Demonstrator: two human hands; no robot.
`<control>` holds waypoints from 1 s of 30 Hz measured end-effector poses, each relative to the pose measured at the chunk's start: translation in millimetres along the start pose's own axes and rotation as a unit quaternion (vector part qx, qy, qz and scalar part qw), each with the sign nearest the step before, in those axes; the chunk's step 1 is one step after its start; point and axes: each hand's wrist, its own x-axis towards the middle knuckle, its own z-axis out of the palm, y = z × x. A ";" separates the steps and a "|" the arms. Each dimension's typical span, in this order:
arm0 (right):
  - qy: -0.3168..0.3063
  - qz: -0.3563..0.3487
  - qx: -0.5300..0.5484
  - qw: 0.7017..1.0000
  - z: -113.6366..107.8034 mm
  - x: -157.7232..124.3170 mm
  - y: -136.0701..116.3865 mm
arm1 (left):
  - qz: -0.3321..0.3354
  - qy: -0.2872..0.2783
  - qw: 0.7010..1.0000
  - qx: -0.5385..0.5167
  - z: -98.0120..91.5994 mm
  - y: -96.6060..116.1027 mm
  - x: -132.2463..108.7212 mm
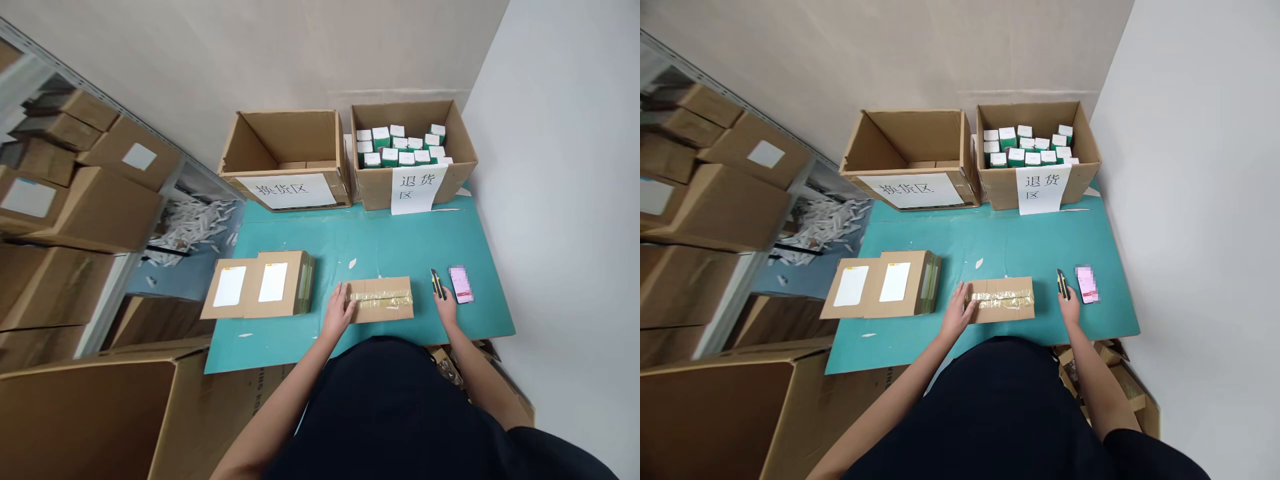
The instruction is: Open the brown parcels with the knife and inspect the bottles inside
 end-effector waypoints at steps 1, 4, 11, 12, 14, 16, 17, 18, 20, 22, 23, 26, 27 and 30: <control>0.004 0.003 -0.013 1.000 3.9 4.6 2.0 | -0.018 0.002 1.000 -0.015 -0.9 -2.9 -1.7; 0.012 0.009 -0.045 0.999 13.9 12.6 6.9 | -0.075 0.002 0.995 -0.063 -2.1 -8.5 -5.5; 0.035 0.015 -0.099 0.994 16.4 5.3 5.6 | -0.174 0.002 0.968 -0.183 -1.6 -16.0 -3.9; 0.040 0.013 -0.106 0.994 15.1 2.7 1.7 | -0.190 0.003 0.961 -0.200 -2.5 -17.3 -2.5; 0.022 -0.002 -0.095 0.995 13.8 -2.8 -9.1 | -0.238 -0.001 0.940 -0.244 -5.4 -19.3 1.4; -0.053 -0.008 -0.028 0.998 16.1 -8.8 -22.5 | -0.301 -0.023 0.908 -0.289 -9.2 -19.1 6.6; -0.101 -0.002 0.015 0.995 19.0 -11.8 -29.4 | -0.330 -0.043 0.892 -0.307 -10.9 -17.9 9.5; -0.143 0.008 0.052 0.988 22.7 -14.7 -36.0 | -0.352 -0.069 0.876 -0.322 -12.1 -15.9 12.5; -0.194 0.029 0.094 0.976 31.6 -19.9 -48.4 | -0.380 -0.121 0.851 -0.341 -12.9 -10.1 18.3; -0.217 0.044 0.117 0.968 39.4 -24.0 -59.7 | -0.387 -0.147 0.840 -0.351 -12.0 -3.4 23.3; -0.230 0.054 0.133 0.962 41.9 -25.4 -65.4 | -0.388 -0.146 0.839 -0.352 -11.4 -0.3 25.5; -0.266 0.092 0.182 0.942 42.5 -25.8 -84.0 | -0.371 -0.110 0.855 -0.344 -12.1 6.3 32.9; -0.272 0.099 0.193 0.938 41.0 -24.7 -90.7 | -0.358 -0.098 0.862 -0.345 -13.3 7.6 36.2; -0.264 0.084 0.232 0.933 36.2 -17.8 -109.1 | -0.294 -0.073 0.877 -0.374 -16.3 9.4 47.8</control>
